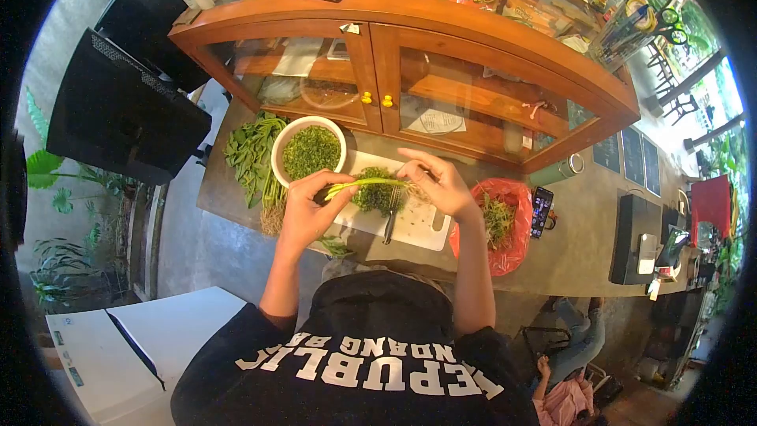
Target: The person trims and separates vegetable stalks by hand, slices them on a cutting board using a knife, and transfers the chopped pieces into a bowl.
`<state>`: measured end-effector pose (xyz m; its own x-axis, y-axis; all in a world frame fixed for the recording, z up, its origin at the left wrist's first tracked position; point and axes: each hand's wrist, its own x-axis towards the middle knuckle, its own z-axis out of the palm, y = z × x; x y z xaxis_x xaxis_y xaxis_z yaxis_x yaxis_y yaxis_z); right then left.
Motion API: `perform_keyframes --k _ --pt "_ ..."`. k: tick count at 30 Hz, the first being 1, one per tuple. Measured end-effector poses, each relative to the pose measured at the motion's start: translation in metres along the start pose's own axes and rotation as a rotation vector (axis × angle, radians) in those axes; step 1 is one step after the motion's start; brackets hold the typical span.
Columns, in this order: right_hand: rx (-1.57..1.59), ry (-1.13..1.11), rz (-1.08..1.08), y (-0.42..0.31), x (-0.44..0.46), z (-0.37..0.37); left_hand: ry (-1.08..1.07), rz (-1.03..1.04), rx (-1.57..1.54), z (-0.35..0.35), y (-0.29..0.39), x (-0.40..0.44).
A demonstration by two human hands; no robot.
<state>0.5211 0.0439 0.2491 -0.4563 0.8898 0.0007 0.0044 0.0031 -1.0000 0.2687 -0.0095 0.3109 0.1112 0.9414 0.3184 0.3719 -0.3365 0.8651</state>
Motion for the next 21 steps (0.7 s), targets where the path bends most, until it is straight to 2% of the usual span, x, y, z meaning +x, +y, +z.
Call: perform_keyframes --k 1,2,3,4,5,7,9,11,12,14,15,17,18,21 --pt "0.004 0.143 0.017 0.019 -0.001 -0.002 0.002 -0.053 -0.01 0.003 -0.01 -0.002" --pt "0.006 0.145 0.016 0.033 -0.004 -0.004 -0.008 -0.129 -0.06 0.005 -0.02 -0.005" --pt "0.127 0.293 0.096 0.048 -0.009 -0.006 -0.01 -0.129 -0.058 0.007 -0.031 -0.009" --pt "0.248 0.441 0.177 0.063 -0.014 -0.007 0.01 -0.214 -0.151 0.009 -0.043 -0.011" --pt "0.249 0.442 0.176 0.083 -0.02 -0.007 0.032 -0.297 -0.243 0.01 -0.054 -0.014" --pt "0.356 0.677 0.279 0.127 -0.037 -0.001 0.016 -0.319 -0.264 0.009 -0.072 -0.019" --pt "0.261 0.541 0.365 0.171 -0.054 0.007 0.018 -0.43 -0.341 0.009 -0.081 -0.021" --pt "0.217 0.419 0.566 0.192 -0.054 0.023 0.001 -0.439 -0.354 0.012 -0.079 -0.019" --pt "0.22 0.422 0.568 0.206 -0.052 0.032 -0.011 -0.44 -0.365 0.015 -0.08 -0.018" --pt "-0.132 0.235 0.657 0.228 -0.047 0.05 -0.026 -0.443 -0.373 0.019 -0.078 -0.013" --pt "-0.127 0.237 0.658 0.227 -0.043 0.056 -0.049 -0.445 -0.399 0.021 -0.074 -0.01" --pt "-0.569 0.024 0.64 0.224 -0.034 0.061 -0.075 -0.445 -0.424 0.024 -0.065 -0.004" --pt "-0.598 0.066 0.567 0.229 -0.035 0.062 -0.085 -0.465 -0.442 0.026 -0.06 0.0" --pt "-0.468 0.166 0.631 0.241 -0.039 0.047 -0.078 -0.416 -0.468 0.034 -0.059 0.007"
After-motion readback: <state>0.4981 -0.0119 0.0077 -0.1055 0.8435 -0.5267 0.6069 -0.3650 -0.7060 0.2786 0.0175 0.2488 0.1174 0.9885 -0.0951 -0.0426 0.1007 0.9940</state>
